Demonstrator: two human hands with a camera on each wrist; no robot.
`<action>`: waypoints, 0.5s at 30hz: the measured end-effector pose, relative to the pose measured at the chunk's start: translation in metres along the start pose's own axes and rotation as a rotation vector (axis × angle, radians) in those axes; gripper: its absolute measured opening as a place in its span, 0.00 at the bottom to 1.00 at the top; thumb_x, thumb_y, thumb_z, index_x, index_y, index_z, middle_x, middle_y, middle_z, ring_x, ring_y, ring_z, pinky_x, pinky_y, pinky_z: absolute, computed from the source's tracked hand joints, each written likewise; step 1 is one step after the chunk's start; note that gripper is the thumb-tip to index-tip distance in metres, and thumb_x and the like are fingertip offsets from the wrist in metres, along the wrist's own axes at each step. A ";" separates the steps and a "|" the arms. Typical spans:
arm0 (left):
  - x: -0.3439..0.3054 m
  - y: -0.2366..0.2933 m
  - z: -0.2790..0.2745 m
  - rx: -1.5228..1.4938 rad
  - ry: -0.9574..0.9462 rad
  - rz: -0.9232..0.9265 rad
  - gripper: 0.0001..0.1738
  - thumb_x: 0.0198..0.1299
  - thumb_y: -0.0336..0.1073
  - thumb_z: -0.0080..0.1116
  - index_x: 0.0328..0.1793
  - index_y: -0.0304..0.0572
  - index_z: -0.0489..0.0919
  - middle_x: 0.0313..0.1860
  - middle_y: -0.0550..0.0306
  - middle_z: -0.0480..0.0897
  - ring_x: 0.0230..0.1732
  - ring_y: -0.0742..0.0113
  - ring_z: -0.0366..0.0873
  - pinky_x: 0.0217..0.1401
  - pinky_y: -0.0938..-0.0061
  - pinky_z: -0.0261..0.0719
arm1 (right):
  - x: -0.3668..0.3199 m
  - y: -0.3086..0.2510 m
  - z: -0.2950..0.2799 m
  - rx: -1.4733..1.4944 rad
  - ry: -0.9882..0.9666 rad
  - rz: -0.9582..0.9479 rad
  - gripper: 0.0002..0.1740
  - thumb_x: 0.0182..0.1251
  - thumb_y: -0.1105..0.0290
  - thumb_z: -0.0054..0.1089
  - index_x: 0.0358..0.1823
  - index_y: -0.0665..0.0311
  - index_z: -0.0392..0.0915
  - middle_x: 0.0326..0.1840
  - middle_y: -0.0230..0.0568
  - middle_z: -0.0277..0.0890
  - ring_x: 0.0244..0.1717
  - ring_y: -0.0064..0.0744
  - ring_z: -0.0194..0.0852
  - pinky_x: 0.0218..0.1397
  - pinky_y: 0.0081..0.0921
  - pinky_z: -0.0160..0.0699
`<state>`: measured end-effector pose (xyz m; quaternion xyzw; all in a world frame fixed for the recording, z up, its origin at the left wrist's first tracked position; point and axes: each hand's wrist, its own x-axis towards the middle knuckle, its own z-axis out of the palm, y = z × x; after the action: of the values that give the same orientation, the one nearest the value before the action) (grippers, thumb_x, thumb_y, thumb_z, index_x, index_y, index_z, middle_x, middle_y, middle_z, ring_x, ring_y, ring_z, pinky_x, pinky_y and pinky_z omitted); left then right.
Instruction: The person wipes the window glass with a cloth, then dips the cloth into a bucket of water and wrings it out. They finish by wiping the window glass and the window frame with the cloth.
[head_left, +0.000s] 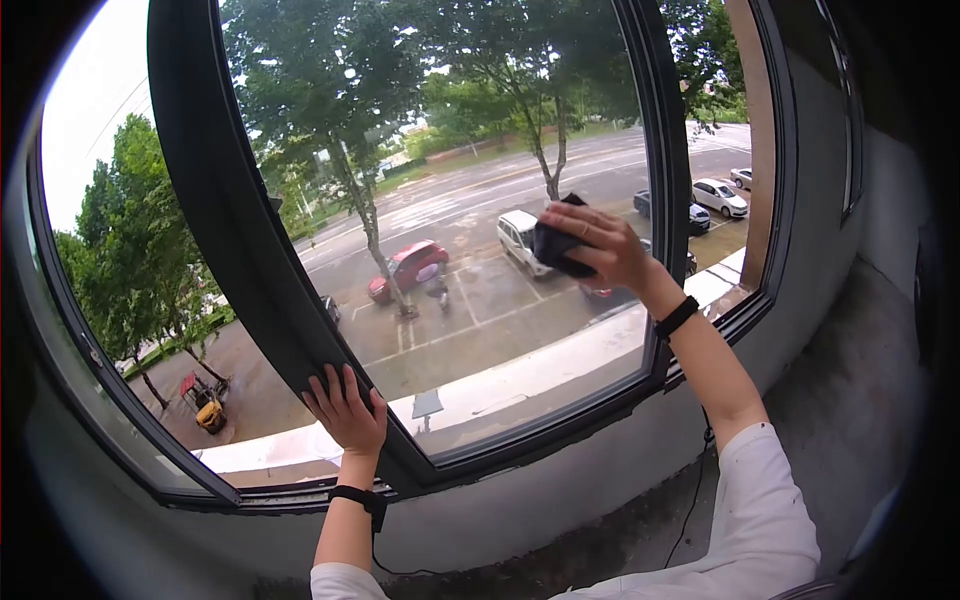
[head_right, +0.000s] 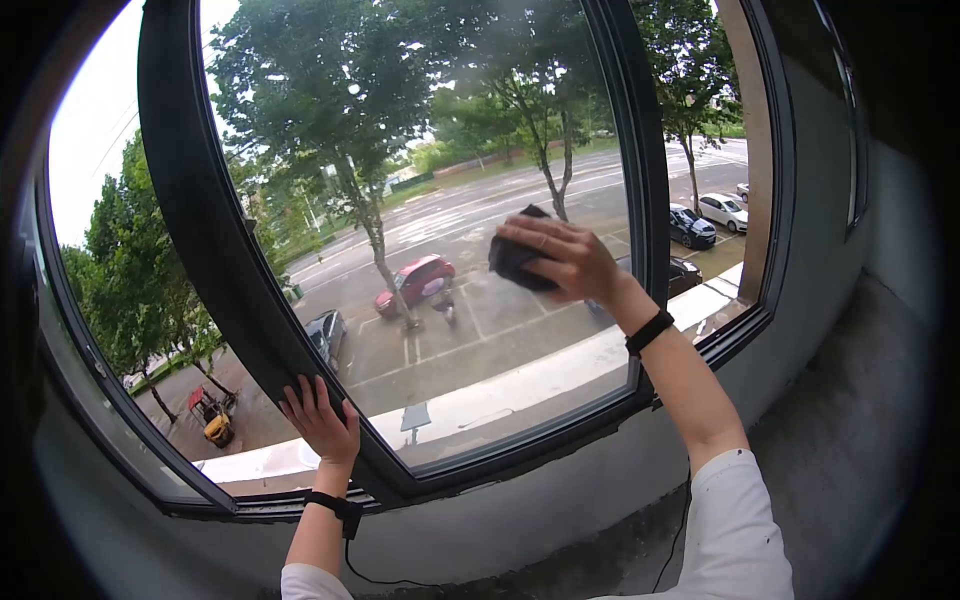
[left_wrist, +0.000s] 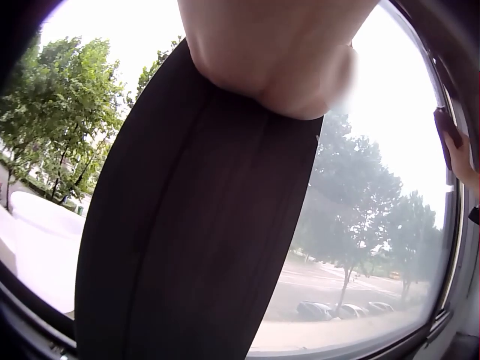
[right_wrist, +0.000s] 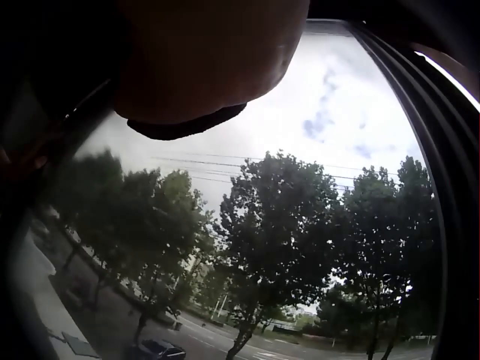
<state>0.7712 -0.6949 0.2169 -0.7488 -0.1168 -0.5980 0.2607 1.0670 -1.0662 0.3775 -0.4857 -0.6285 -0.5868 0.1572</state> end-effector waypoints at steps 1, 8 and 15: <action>0.000 0.000 0.000 0.014 0.005 0.006 0.37 0.64 0.42 0.57 0.80 0.42 0.66 0.80 0.40 0.66 0.83 0.31 0.55 0.84 0.33 0.48 | 0.007 0.021 -0.011 -0.081 0.090 0.175 0.09 0.53 0.71 0.73 0.38 0.58 0.87 0.73 0.42 0.76 0.75 0.46 0.73 0.73 0.40 0.81; 0.001 0.003 -0.003 0.029 -0.019 0.014 0.34 0.70 0.41 0.52 0.80 0.38 0.65 0.81 0.38 0.64 0.84 0.31 0.52 0.86 0.35 0.43 | 0.140 0.108 0.006 -0.342 0.598 0.834 0.25 0.61 0.59 0.70 0.62 0.50 0.85 0.59 0.46 0.85 0.57 0.47 0.86 0.59 0.41 0.86; 0.002 0.001 -0.004 0.015 -0.027 0.019 0.37 0.67 0.42 0.55 0.81 0.39 0.64 0.81 0.38 0.63 0.84 0.31 0.51 0.86 0.35 0.43 | 0.199 -0.026 0.084 -0.110 0.454 0.021 0.18 0.68 0.57 0.68 0.57 0.49 0.86 0.67 0.37 0.82 0.67 0.39 0.81 0.69 0.37 0.83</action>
<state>0.7685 -0.6980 0.2195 -0.7560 -0.1178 -0.5844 0.2704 0.9823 -0.9027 0.4927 -0.3557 -0.5392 -0.7125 0.2740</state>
